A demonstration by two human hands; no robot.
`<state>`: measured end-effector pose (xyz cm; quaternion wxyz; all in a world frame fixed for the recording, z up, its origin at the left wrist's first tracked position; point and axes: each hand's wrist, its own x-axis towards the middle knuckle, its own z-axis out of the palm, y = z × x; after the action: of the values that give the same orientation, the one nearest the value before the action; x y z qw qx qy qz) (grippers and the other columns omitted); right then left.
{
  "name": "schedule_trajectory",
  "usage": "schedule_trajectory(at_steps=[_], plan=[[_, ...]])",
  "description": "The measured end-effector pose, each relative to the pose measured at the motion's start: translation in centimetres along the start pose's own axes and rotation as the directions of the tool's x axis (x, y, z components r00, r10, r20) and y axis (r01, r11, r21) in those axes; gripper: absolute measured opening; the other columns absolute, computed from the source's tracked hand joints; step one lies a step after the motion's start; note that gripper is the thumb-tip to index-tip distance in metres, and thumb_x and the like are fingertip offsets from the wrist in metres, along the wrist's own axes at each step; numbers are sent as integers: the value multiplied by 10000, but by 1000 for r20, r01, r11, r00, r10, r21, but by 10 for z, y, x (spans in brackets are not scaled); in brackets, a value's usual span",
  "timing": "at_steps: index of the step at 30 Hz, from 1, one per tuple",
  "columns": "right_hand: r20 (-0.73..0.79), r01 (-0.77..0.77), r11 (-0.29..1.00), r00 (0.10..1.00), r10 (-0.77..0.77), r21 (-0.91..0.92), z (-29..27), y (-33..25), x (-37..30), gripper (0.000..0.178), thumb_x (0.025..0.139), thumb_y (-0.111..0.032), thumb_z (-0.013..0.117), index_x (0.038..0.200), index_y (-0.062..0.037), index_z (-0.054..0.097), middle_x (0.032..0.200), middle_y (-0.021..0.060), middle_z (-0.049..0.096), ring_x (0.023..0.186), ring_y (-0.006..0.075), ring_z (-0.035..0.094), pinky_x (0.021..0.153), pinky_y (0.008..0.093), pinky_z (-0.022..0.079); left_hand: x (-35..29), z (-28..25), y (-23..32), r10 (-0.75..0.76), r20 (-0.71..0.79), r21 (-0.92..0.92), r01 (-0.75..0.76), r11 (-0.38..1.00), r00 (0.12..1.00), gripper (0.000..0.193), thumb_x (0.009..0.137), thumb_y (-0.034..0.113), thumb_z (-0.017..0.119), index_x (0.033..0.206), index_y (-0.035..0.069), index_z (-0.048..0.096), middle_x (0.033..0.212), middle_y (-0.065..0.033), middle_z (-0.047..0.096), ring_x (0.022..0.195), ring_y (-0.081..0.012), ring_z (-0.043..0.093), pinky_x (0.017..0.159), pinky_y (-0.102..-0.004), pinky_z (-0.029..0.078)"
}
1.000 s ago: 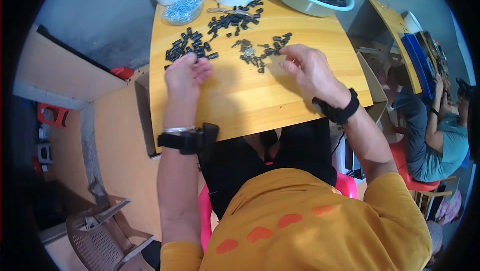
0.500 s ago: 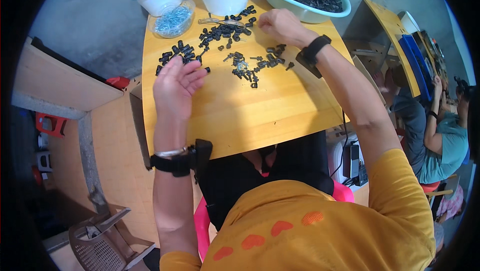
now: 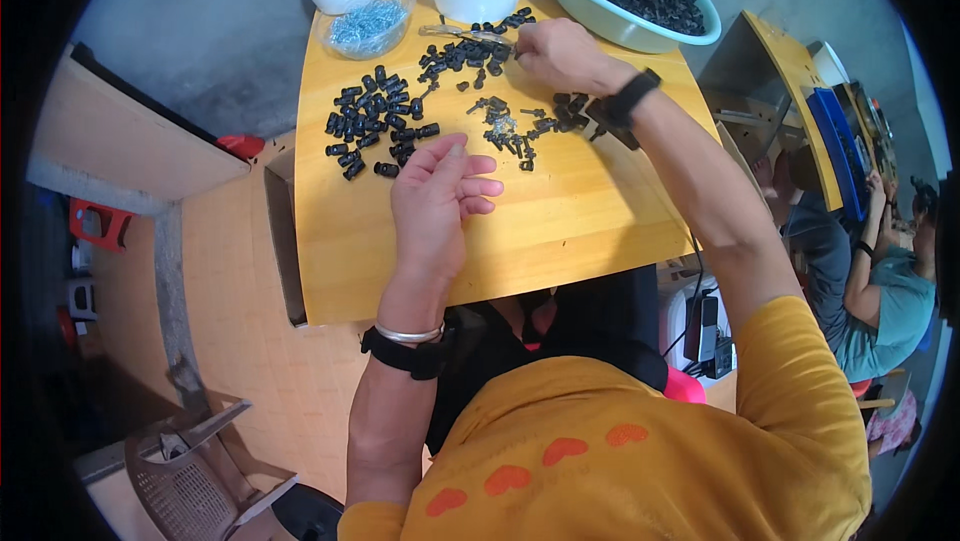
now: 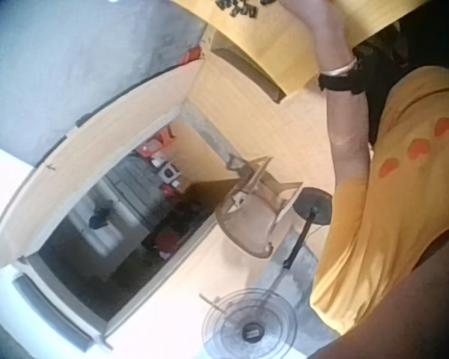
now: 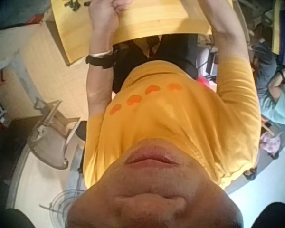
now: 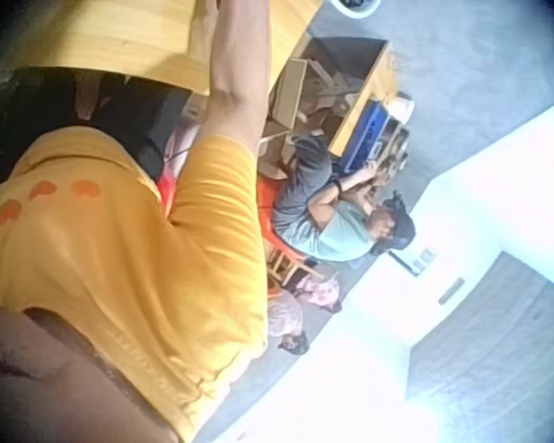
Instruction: Assembling small black and metallic plastic/rubber components by hand.
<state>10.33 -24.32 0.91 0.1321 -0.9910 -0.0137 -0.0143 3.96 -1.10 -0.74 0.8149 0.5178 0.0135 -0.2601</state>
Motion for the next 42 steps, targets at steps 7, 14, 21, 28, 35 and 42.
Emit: schedule_trajectory(at_steps=[7, 14, 21, 28, 35, 42], plan=[[62, 167, 770, 964, -258, 616, -15, -68, -87, 118, 778, -79, 555, 836, 8, 609, 647, 125, 576, 584, 159, 521, 577, 275, 440, -7, 14, -6, 123, 104, 92, -133, 987, 987, 228, 889, 123, 508, 1063, -24, 508, 802, -103, 596, 606, -118, 598, 509, -182, 463], [-92, 157, 515, 985, -149, 843, -6, -82, -118, 134, 810, -43, 563, 914, 38, 586, 681, 25, 552, 642, 84, 506, 598, 228, 430, -26, 10, -6, 78, 120, -114, -64, 991, 990, 176, 904, 131, 476, 973, -22, 527, 733, -100, 601, 593, -146, 596, 517, -216, 473], [-115, 165, 470, 984, -134, 867, -5, -89, -128, 112, 828, -40, 560, 913, 30, 579, 752, 17, 576, 714, 68, 525, 641, 210, 445, -35, 8, -11, 44, 184, -246, 3, 969, 982, 194, 919, 142, 438, 958, -28, 522, 755, -114, 608, 619, -163, 607, 526, -233, 480], [-115, 162, 596, 986, -117, 786, -11, -84, -125, 95, 825, -63, 573, 849, 26, 597, 746, 38, 617, 686, 79, 546, 627, 226, 455, -36, 16, -9, 146, 163, 32, -154, 988, 976, 169, 886, 97, 503, 986, -38, 519, 783, -114, 607, 629, -151, 610, 535, -210, 483], [-87, 19, 859, 996, 30, 511, -18, -49, -63, 125, 782, -128, 583, 795, -14, 632, 691, 112, 614, 650, 193, 587, 633, 295, 466, -17, 3, -18, 115, 87, 47, -119, 992, 990, 155, 865, 88, 533, 967, -29, 523, 790, -112, 603, 613, -142, 598, 528, -208, 474], [-150, -116, 993, 982, 111, -19, 9, -5, 11, 148, 732, -136, 574, 819, -45, 652, 773, 140, 638, 736, 286, 606, 680, 360, 468, -5, -9, -28, 86, 42, 57, -88, 994, 995, 108, 870, 91, 520, 930, 3, 535, 749, -90, 592, 572, -136, 571, 514, -226, 455]])
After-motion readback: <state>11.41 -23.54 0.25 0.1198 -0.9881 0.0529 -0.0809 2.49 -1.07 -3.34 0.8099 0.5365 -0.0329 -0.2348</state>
